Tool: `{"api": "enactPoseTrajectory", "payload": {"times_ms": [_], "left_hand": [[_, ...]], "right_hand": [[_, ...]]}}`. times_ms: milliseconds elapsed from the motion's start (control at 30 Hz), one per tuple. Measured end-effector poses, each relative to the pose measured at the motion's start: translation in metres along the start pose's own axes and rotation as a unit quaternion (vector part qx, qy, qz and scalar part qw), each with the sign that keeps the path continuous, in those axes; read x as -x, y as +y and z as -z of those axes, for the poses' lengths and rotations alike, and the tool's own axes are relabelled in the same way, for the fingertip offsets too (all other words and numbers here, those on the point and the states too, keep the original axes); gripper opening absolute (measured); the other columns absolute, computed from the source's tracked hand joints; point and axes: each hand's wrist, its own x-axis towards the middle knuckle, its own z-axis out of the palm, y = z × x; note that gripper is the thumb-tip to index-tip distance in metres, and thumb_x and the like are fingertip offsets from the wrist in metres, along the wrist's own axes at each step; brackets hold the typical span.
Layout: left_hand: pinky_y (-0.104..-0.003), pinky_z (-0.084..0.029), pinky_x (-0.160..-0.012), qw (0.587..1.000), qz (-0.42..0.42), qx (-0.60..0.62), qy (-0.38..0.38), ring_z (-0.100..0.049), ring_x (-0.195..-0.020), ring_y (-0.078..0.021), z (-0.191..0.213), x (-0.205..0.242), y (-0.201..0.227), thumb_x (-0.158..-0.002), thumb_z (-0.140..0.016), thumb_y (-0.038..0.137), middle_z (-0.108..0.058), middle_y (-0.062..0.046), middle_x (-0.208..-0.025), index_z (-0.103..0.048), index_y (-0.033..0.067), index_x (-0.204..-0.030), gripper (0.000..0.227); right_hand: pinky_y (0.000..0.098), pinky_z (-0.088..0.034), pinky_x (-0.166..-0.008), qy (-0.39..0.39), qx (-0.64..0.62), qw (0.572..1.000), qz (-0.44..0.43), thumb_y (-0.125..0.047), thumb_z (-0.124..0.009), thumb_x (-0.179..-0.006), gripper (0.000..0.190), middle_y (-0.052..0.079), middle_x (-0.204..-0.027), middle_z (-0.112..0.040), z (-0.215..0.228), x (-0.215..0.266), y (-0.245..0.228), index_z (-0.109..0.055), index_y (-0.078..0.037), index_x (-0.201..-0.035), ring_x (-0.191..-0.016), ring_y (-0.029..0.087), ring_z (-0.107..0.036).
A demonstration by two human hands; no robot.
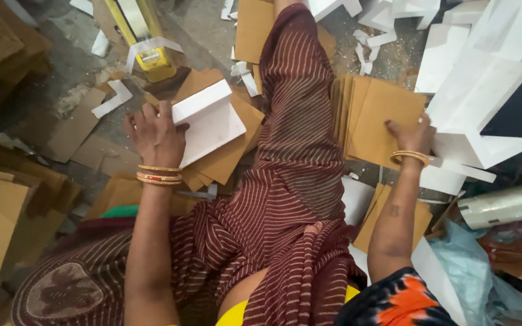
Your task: The person sits on the floor and assembles small cardboard boxes by inserting white foam inserts and sealing the flaps with adhesive tape. The person repeatedly picks up foam pieces, places them inside the boxes, and uses a tape dispenser to seal the boxes.
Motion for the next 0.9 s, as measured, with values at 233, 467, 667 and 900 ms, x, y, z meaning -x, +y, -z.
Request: {"api": "enactPoseTrajectory", "payload": {"times_ms": [233, 467, 667, 900], "left_hand": [[-0.053, -0.038, -0.104, 0.999, -0.021, 0.021, 0.014, -0.059, -0.108, -0.0338, 0.003, 0.001, -0.004, -0.073, -0.09, 0.029, -0.063, -0.015, -0.108, -0.063, 0.0082, -0.119, 0.057], [-0.05, -0.04, -0.097, 0.999, -0.005, 0.032, 0.002, -0.059, -0.105, -0.0325, 0.003, 0.0, -0.004, -0.072, -0.091, 0.032, -0.065, -0.011, -0.109, -0.065, 0.0105, -0.117, 0.056], [-0.05, -0.04, -0.092, 0.999, 0.011, 0.022, -0.028, -0.06, -0.105, -0.0322, 0.0, -0.003, -0.003, -0.072, -0.089, 0.034, -0.064, -0.01, -0.108, -0.065, 0.0123, -0.114, 0.053], [-0.053, -0.04, -0.091, 0.994, -0.05, 0.065, 0.079, -0.058, -0.107, -0.0348, -0.011, 0.004, -0.016, -0.074, -0.081, 0.028, -0.063, -0.013, -0.115, -0.061, 0.0066, -0.126, 0.06]], "right_hand": [[0.0349, -0.055, -0.088, 0.129, -0.2, 0.963, 0.126, 0.003, -0.08, -0.093, 0.021, 0.019, -0.112, -0.068, 0.079, 0.01, -0.035, -0.068, 0.001, -0.111, -0.099, 0.025, -0.066], [0.0466, -0.052, -0.094, 0.023, 0.063, 0.93, 0.362, -0.001, -0.071, -0.075, 0.046, 0.015, -0.116, -0.063, 0.008, 0.067, -0.079, -0.066, -0.003, -0.12, -0.107, 0.038, -0.063], [0.0469, -0.051, -0.088, -0.101, 0.0, 0.952, 0.289, -0.008, -0.074, -0.074, 0.042, 0.015, -0.113, -0.065, -0.004, 0.049, -0.07, -0.07, -0.006, -0.116, -0.106, 0.038, -0.064], [0.0505, -0.049, -0.098, -0.02, -0.005, 0.968, 0.25, -0.015, -0.063, -0.106, 0.021, 0.02, -0.116, -0.069, 0.047, 0.029, -0.128, -0.071, -0.004, -0.122, -0.11, 0.041, -0.065]]}}
